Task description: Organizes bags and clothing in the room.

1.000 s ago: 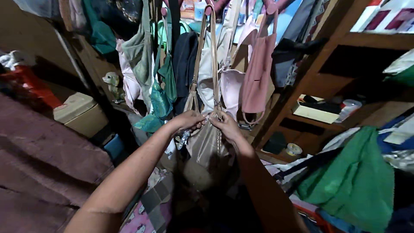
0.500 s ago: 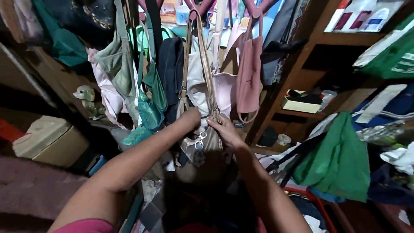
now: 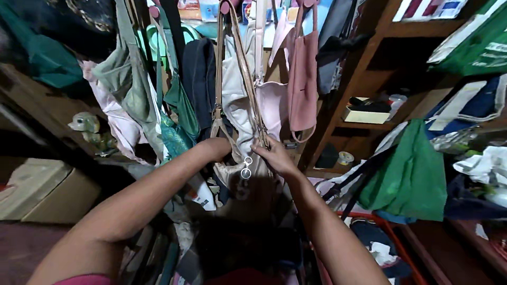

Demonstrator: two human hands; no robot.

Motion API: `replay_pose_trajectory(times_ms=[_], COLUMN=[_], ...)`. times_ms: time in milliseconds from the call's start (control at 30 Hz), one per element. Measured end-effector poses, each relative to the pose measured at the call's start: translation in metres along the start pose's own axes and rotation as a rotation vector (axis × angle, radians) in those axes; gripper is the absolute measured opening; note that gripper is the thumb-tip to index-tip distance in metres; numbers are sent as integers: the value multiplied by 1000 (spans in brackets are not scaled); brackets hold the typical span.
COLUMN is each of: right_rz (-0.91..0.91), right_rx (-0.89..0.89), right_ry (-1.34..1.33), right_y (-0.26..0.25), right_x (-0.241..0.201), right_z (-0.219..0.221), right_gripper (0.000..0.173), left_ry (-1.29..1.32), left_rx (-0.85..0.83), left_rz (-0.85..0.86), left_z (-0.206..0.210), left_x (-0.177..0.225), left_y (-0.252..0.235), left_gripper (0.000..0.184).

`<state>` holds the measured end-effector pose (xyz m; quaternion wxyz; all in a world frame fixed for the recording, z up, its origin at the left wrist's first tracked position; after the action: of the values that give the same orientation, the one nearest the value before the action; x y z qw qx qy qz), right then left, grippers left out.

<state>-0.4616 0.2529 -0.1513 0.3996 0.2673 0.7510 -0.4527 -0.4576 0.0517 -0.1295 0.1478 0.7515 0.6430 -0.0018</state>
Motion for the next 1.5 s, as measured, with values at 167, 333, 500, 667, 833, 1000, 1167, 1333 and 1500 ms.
replay_pose_trajectory(times_ms=[167,333,500,667,833,1000,1167,1333,1500], right_rz=[16,-3,-58,-163,-122,-122,-109,-120,-131], right_rx=[7,-25,37,49,8,12,-7,-32,23], right_ry=[-25,44,4,130,157,165,176,172,191], right_y=[4,4,-5,-10,-13,-14,-15,-13,-13], right_x=[-1,-7,1,6,5,5,4,1,8], right_z=[9,19,19,16,17,14,16,18,15], right_gripper=[23,35,49,44,49,49,49,46,47], left_ry=[112,86,-156,-244,-310,-415,-335,-350,-325], left_rx=[-115,-188,-402,-263,-209,-233,-176,-140,-107], left_rz=[-221,-318,-359,-215,-232,-130,-81,-190,-171], left_z=[6,40,22,25,49,23,15,50,44], left_x=[20,54,36,37,18,35,43,12,20], left_y=[-11,1,-16,3,-29,-4,18,-19,-17], left_gripper=[17,47,42,31,35,42,45,46,48])
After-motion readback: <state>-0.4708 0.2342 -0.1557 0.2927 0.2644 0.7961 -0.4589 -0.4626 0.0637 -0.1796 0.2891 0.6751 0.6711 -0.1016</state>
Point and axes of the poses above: each hand's wrist, its own y-axis away from the middle knuckle, its own z-axis out of the palm, x = y × z, the point moved 3 cm from there along -y, towards the middle knuckle, and after that the axes turned 14 degrees about -z, right-handed, at the moved point
